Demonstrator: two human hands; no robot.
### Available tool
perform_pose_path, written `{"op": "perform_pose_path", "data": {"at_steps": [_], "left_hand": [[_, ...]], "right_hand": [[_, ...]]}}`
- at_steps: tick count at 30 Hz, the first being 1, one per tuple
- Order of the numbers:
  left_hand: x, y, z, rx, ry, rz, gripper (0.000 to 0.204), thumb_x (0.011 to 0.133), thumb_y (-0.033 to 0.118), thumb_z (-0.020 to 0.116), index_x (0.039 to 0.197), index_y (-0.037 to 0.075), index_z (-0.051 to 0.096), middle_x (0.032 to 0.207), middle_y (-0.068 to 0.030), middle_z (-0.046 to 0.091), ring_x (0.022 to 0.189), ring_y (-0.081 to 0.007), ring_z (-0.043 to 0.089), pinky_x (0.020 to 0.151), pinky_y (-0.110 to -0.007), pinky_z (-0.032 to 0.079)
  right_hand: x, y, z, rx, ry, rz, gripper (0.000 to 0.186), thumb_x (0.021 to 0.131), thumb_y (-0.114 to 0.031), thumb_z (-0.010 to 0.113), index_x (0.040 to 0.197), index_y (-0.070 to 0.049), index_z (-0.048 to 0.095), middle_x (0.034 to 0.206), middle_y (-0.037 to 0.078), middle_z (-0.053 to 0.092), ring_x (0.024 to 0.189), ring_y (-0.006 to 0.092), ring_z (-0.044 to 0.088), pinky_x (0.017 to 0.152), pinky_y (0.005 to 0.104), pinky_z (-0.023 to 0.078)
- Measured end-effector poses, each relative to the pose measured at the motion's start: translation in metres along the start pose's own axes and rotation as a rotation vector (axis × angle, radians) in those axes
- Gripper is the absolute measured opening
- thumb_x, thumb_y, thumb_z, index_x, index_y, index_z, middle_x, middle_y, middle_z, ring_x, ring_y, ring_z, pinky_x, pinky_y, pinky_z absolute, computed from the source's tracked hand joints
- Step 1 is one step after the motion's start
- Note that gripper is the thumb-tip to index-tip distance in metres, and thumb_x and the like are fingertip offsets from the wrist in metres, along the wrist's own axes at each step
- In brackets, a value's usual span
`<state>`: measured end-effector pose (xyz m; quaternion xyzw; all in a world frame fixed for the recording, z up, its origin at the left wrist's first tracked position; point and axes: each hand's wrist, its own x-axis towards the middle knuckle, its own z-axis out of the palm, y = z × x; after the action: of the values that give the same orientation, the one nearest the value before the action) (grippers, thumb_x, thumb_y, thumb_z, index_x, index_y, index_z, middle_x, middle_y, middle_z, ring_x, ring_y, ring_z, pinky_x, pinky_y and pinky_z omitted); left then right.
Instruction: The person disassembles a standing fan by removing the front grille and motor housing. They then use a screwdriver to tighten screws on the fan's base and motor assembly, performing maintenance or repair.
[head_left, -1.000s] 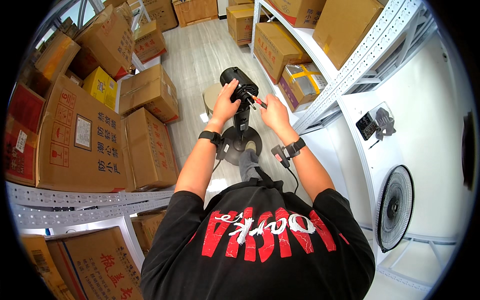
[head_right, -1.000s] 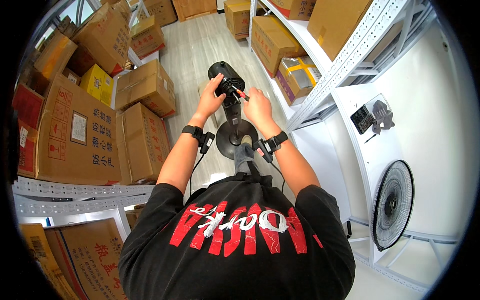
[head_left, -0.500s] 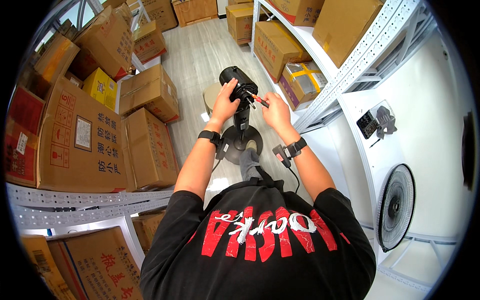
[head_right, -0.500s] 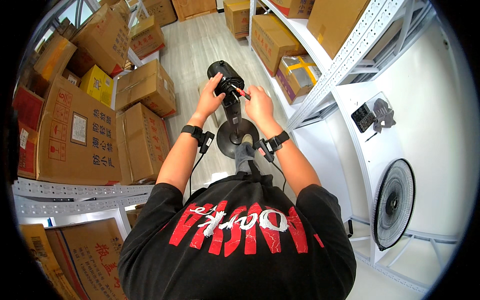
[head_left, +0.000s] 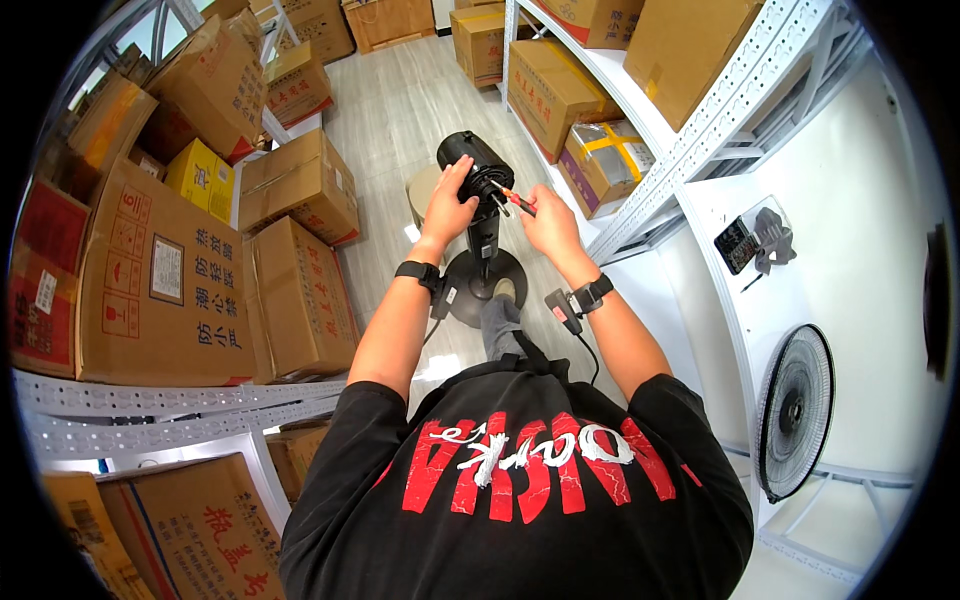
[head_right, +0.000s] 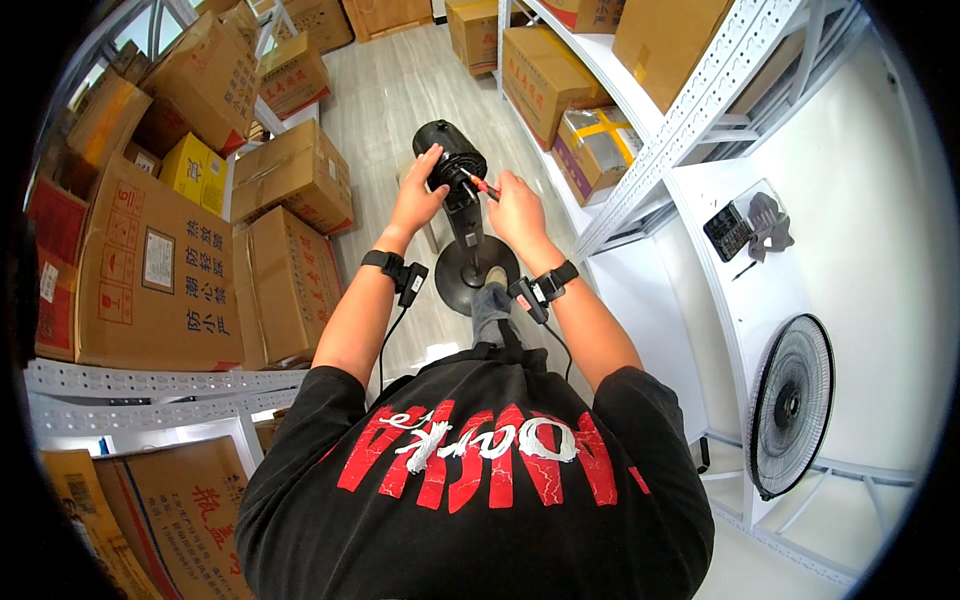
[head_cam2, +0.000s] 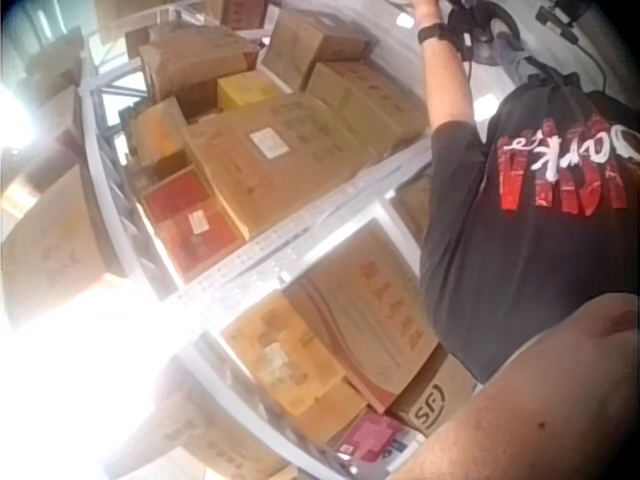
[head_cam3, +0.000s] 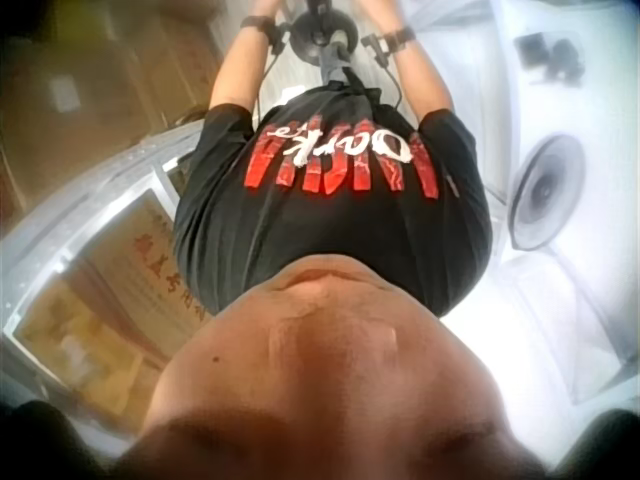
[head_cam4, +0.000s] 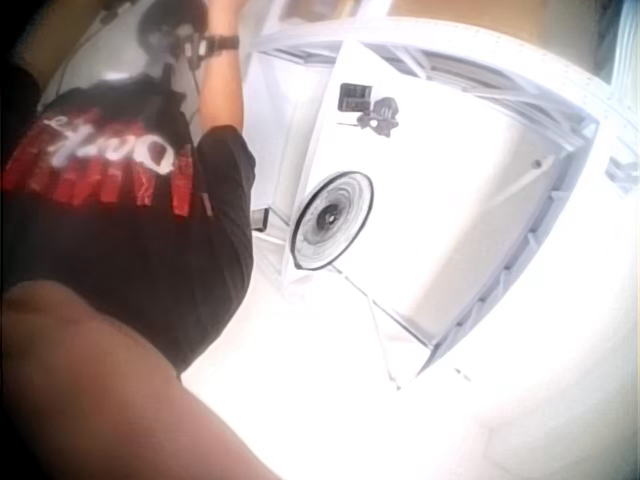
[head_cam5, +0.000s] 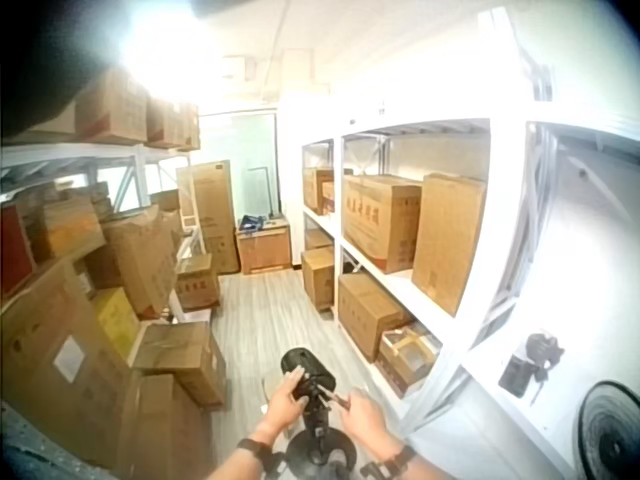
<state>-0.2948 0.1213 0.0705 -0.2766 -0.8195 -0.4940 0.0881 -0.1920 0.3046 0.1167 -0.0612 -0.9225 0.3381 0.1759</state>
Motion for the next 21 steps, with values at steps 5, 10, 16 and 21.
{"op": "perform_pose_path", "data": {"at_steps": [5,10,16,21], "left_hand": [[0.001,0.003,-0.001,0.003,-0.002,-0.008,0.07,0.074,-0.001,0.067,0.14,0.012,0.047,0.149,-0.0082,0.042,0.14,-0.0357,0.031,0.116,-0.041,0.028],[0.001,0.001,-0.002,0.018,-0.006,-0.012,0.07,0.074,-0.001,0.067,0.14,0.012,0.047,0.149,-0.0081,0.042,0.141,-0.0352,0.031,0.116,-0.041,0.028],[0.001,0.003,-0.003,0.005,-0.011,-0.011,0.07,0.074,-0.001,0.066,0.14,0.012,0.047,0.149,-0.0082,0.042,0.141,-0.0353,0.031,0.116,-0.041,0.028],[0.001,0.004,-0.004,-0.01,-0.012,-0.001,0.07,0.074,-0.001,0.066,0.14,0.012,0.047,0.149,-0.0085,0.042,0.141,-0.0352,0.031,0.116,-0.041,0.028]], "right_hand": [[0.003,0.005,0.005,-0.042,-0.074,0.052,0.02,0.08,-0.017,0.065,0.088,0.001,0.062,0.088,0.021,0.064,0.084,0.0402,0.062,0.076,0.0477,0.05],[-0.002,0.008,0.007,-0.039,0.015,-0.024,0.018,0.079,-0.014,0.065,0.089,0.0,0.062,0.089,0.02,0.064,0.085,0.0397,0.062,0.076,0.0478,0.049],[-0.004,0.008,0.007,0.019,0.027,-0.006,0.019,0.077,-0.01,0.069,0.091,-0.003,0.059,0.092,0.017,0.062,0.086,0.0377,0.062,0.074,0.0464,0.05],[-0.007,0.009,0.009,0.045,0.047,-0.031,0.021,0.076,-0.009,0.07,0.092,-0.004,0.057,0.091,0.015,0.062,0.085,0.0365,0.062,0.073,0.0452,0.05]]}}
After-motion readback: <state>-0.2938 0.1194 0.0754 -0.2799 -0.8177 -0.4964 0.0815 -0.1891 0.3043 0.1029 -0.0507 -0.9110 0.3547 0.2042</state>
